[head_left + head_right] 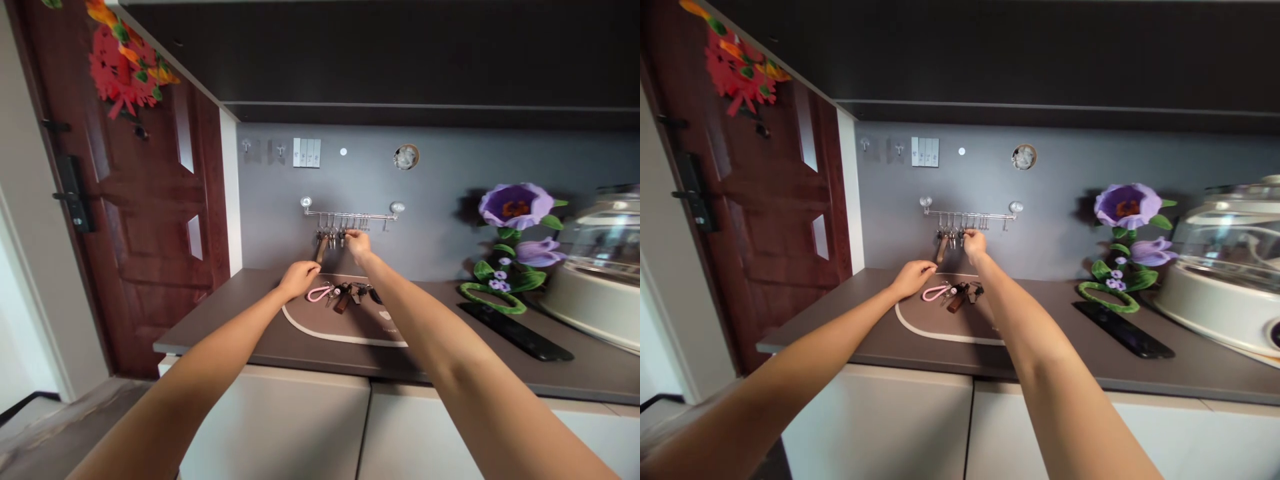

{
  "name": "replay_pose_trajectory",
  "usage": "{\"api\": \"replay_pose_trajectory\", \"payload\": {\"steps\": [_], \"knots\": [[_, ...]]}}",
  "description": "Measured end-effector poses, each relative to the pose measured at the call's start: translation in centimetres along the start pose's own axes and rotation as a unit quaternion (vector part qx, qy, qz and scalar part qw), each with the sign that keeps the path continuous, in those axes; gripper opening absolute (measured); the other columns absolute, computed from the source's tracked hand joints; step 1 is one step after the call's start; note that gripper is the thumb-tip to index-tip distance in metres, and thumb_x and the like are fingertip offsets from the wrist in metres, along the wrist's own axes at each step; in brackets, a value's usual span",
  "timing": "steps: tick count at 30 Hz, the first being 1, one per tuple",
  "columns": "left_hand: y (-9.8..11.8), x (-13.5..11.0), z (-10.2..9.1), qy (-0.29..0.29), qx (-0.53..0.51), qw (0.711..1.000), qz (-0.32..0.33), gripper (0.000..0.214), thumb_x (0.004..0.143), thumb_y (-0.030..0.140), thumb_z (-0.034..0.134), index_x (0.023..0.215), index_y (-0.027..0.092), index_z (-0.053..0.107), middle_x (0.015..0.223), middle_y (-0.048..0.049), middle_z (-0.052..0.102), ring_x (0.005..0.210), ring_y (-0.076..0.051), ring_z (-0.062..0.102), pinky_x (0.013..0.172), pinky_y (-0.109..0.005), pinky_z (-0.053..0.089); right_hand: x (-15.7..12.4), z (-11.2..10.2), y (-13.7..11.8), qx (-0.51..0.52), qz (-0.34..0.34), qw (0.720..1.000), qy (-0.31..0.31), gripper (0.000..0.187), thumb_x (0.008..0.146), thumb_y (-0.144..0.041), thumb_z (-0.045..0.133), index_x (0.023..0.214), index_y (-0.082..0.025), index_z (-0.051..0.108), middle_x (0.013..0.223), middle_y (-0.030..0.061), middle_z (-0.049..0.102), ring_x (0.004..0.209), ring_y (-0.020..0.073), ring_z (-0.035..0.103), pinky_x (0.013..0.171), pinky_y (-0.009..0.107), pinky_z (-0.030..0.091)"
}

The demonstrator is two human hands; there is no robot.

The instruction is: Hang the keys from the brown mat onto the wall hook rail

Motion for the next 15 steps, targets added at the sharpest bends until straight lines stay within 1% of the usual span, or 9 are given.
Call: {"api": "replay_pose_trajectory", "payload": {"steps": [4, 8, 12, 15], "knots": [[1.0, 0.7, -0.9, -0.009, 0.008, 1.0, -0.001, 0.028, 0.082, 0.025, 0.041, 0.093, 0.018, 0.065, 0.096, -0.004, 0.066, 0.087, -0.016, 0.059, 0.079, -0.025, 0.042, -1.4, -1.0, -1.2, -0.031, -0.029, 0.999, -0.014, 0.021, 0.07, -0.015, 0.049, 0.088, -0.014, 0.059, 0.088, 0.0045, 0.063, 0.075, 0.011, 0.056, 0.079, 0.027, 0.044], [1.8, 1.3, -1.4, -0.02, -0.001, 1.0, -0.023, 0.027, 0.081, 0.025, 0.043, 0.095, 0.018, 0.065, 0.097, -0.0041, 0.066, 0.089, -0.016, 0.059, 0.082, -0.025, 0.042, -3.0, -1.6, -1.8, -0.034, -0.038, 0.998, -0.041, 0.024, 0.072, -0.02, 0.048, 0.092, -0.014, 0.059, 0.09, 0.0055, 0.063, 0.078, 0.0123, 0.056, 0.078, 0.028, 0.044], [2.1, 1.5, -1.0, -0.014, -0.028, 0.997, -0.07, 0.026, 0.08, 0.024, 0.047, 0.096, 0.016, 0.064, 0.095, -0.0052, 0.066, 0.083, -0.015, 0.059, 0.078, -0.025, 0.043, -4.6, -2.0, -1.7, -0.02, -0.058, 0.997, -0.053, 0.023, 0.072, -0.021, 0.048, 0.091, -0.014, 0.059, 0.092, 0.0063, 0.063, 0.082, 0.0129, 0.056, 0.08, 0.03, 0.044], [1.9, 1.6, -0.3, 0.007, -0.055, 0.993, -0.102, 0.024, 0.078, 0.023, 0.048, 0.094, 0.015, 0.064, 0.094, -0.0057, 0.067, 0.083, -0.015, 0.059, 0.077, -0.024, 0.043, -6.0, -2.3, -0.9, -0.015, -0.066, 0.996, -0.058, 0.022, 0.073, -0.021, 0.048, 0.091, -0.013, 0.058, 0.092, 0.0069, 0.063, 0.084, 0.0135, 0.057, 0.081, 0.031, 0.043]]}}
Point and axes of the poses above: each hand's wrist, its own x-axis towards the middle knuckle, its own z-axis out of the palm, y = z × x, the point moved 7 cm from there along x, towards the middle knuckle
